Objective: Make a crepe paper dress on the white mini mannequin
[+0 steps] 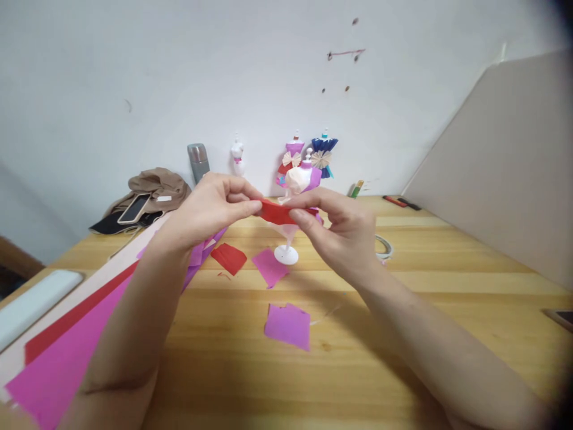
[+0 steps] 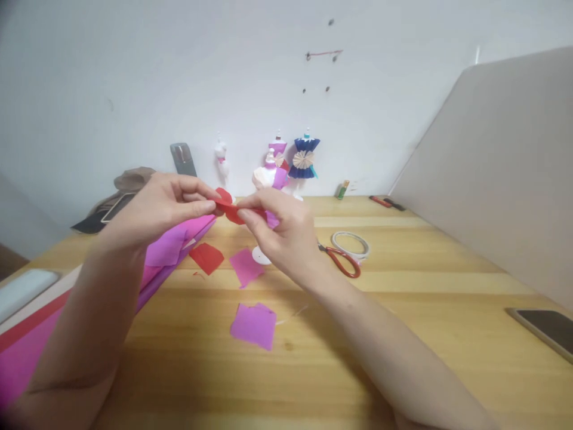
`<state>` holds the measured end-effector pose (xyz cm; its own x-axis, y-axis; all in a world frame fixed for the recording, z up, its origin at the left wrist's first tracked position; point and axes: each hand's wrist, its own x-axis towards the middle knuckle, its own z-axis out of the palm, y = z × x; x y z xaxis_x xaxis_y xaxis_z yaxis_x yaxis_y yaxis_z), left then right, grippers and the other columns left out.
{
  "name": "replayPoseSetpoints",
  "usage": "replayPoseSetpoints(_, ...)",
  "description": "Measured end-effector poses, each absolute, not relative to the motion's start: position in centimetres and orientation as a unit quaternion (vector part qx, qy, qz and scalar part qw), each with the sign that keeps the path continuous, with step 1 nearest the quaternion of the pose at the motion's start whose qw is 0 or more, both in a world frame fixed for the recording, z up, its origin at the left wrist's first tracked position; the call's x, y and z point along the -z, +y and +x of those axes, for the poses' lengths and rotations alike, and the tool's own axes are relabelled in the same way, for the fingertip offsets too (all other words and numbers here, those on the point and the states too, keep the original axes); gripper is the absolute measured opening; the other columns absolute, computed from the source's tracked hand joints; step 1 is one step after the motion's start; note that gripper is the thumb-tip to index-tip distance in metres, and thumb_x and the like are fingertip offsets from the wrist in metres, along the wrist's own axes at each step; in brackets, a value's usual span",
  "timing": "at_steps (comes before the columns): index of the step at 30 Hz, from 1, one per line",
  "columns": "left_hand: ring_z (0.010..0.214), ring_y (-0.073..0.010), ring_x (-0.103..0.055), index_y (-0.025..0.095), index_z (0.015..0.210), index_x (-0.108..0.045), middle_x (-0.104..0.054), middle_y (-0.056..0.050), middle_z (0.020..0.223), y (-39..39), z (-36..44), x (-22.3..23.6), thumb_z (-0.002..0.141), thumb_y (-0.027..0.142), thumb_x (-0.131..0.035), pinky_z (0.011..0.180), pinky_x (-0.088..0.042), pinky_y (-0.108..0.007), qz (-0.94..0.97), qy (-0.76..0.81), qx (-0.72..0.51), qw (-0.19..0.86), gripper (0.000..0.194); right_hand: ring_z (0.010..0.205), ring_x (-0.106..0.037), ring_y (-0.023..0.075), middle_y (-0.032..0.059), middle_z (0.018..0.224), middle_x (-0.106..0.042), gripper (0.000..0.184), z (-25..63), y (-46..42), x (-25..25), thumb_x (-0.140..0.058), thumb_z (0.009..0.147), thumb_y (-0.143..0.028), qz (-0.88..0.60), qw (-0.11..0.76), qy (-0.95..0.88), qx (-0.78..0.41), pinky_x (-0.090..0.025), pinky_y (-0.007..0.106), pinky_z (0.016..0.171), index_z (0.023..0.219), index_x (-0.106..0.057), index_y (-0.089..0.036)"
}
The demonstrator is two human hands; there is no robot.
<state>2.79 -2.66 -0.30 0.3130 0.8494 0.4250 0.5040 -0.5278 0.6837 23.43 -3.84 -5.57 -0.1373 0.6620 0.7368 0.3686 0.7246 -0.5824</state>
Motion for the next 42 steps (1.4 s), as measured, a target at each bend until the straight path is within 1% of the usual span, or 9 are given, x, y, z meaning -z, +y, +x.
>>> replayPoseSetpoints(7, 0.067, -0.0156, -0.065, 0.018, 0.068, -0.073, -0.069, -0.002, 0.063, -3.2, 3.1, -0.2, 0.083, 0.031, -0.066, 0.063, -0.053, -0.025, 0.804, 0.425, -0.345, 0.232, 0.021, 0.077, -0.069, 0.0238, 0.0042, 0.08, -0.072, 0.017, 23.7, -3.3, 4.7, -0.072, 0.081, -0.041, -0.381, 0.545, -0.664, -0.342, -0.057, 0.04, 0.069, 0.074, -0.065, -0.026)
replayPoseSetpoints(11, 0.067, -0.0158, -0.066, 0.018, 0.063, -0.071, -0.068, -0.003, 0.063, -3.1, 3.1, 0.0, 0.082, 0.028, -0.065, 0.068, -0.055, -0.027, 0.792, 0.409, -0.37, 0.26, 0.022, 0.077, -0.07, 0.0228, 0.0044, 0.083, -0.073, 0.022, 23.9, -3.0, 4.7, -0.072, 0.079, -0.048, -0.36, 0.539, -0.649, -0.398, -0.057, 0.038, 0.068, 0.081, -0.066, -0.026)
replayPoseSetpoints(15, 0.072, -0.0175, -0.068, 0.017, 0.066, -0.07, -0.07, -0.004, 0.066, -2.3, 2.8, 0.5, 0.081, 0.026, -0.063, 0.076, -0.057, -0.03, 0.771, 0.399, -0.42, 0.264, 0.019, 0.081, -0.071, 0.0235, 0.0052, 0.086, -0.074, 0.029, 24.0, -3.2, 4.6, -0.074, 0.075, -0.051, -0.35, 0.492, -0.68, -0.415, -0.057, 0.037, 0.069, 0.088, -0.069, -0.025)
replayPoseSetpoints(20, 0.073, -0.0191, -0.07, 0.015, 0.067, -0.07, -0.071, -0.005, 0.068, -1.7, 2.4, 0.7, 0.08, 0.028, -0.066, 0.077, -0.057, -0.032, 0.768, 0.393, -0.437, 0.256, 0.019, 0.084, -0.07, 0.0224, 0.0039, 0.085, -0.073, 0.017, 23.8, -3.3, 4.4, -0.073, 0.077, -0.04, -0.361, 0.553, -0.656, -0.367, -0.057, 0.037, 0.074, 0.077, -0.067, -0.024)
replayPoseSetpoints(25, 0.075, -0.0197, -0.07, 0.016, 0.071, -0.072, -0.073, -0.006, 0.072, -1.8, 2.4, 0.6, 0.08, 0.032, -0.068, 0.079, -0.058, -0.033, 0.773, 0.369, -0.456, 0.241, 0.019, 0.078, -0.068, 0.0216, 0.0032, 0.091, -0.072, 0.035, 23.6, -3.6, 4.4, -0.081, 0.07, -0.039, -0.333, 0.529, -0.686, -0.374, -0.055, 0.036, 0.066, 0.1, -0.069, -0.027)
replayPoseSetpoints(28, 0.077, -0.0205, -0.07, 0.016, 0.074, -0.074, -0.074, -0.007, 0.076, -1.7, 2.3, 0.7, 0.08, 0.035, -0.069, 0.078, -0.058, -0.034, 0.78, 0.365, -0.451, 0.236, 0.021, 0.071, -0.066, 0.0204, 0.0018, 0.079, -0.069, 0.028, 23.6, -3.5, 4.9, -0.076, 0.075, -0.043, -0.346, 0.542, -0.673, -0.366, -0.052, 0.035, 0.061, 0.097, -0.07, -0.027)
replayPoseSetpoints(32, 0.08, -0.0205, -0.07, 0.016, 0.077, -0.075, -0.074, -0.006, 0.078, -1.6, 2.1, 1.0, 0.08, 0.037, -0.07, 0.077, -0.057, -0.033, 0.779, 0.377, -0.466, 0.185, 0.022, 0.071, -0.067, 0.0191, 0.002, 0.075, -0.07, 0.022, 23.8, -2.8, 5.4, -0.07, 0.082, -0.048, -0.319, 0.563, -0.642, -0.412, -0.054, 0.035, 0.065, 0.089, -0.072, -0.027)
replayPoseSetpoints(38, 0.082, -0.0221, -0.069, 0.016, 0.078, -0.076, -0.073, -0.005, 0.078, -2.0, 2.0, 0.8, 0.079, 0.034, -0.074, 0.078, -0.057, -0.034, 0.772, 0.385, -0.483, 0.152, 0.018, 0.088, -0.072, 0.0219, 0.0041, 0.091, -0.076, 0.021, 23.5, -2.6, 5.4, -0.081, 0.074, -0.042, -0.295, 0.566, -0.59, -0.494, -0.06, 0.038, 0.08, 0.086, -0.073, -0.026)
replayPoseSetpoints(42, 0.084, -0.0243, -0.068, 0.017, 0.078, -0.077, -0.074, -0.006, 0.078, -2.4, 1.9, 0.5, 0.077, 0.036, -0.076, 0.077, -0.058, -0.036, 0.765, 0.388, -0.488, 0.163, 0.019, 0.091, -0.075, 0.0198, 0.0042, 0.098, -0.077, 0.026, 23.6, -2.6, 5.2, -0.086, 0.071, -0.038, -0.265, 0.524, -0.55, -0.594, -0.062, 0.032, 0.079, 0.09, -0.076, -0.024)
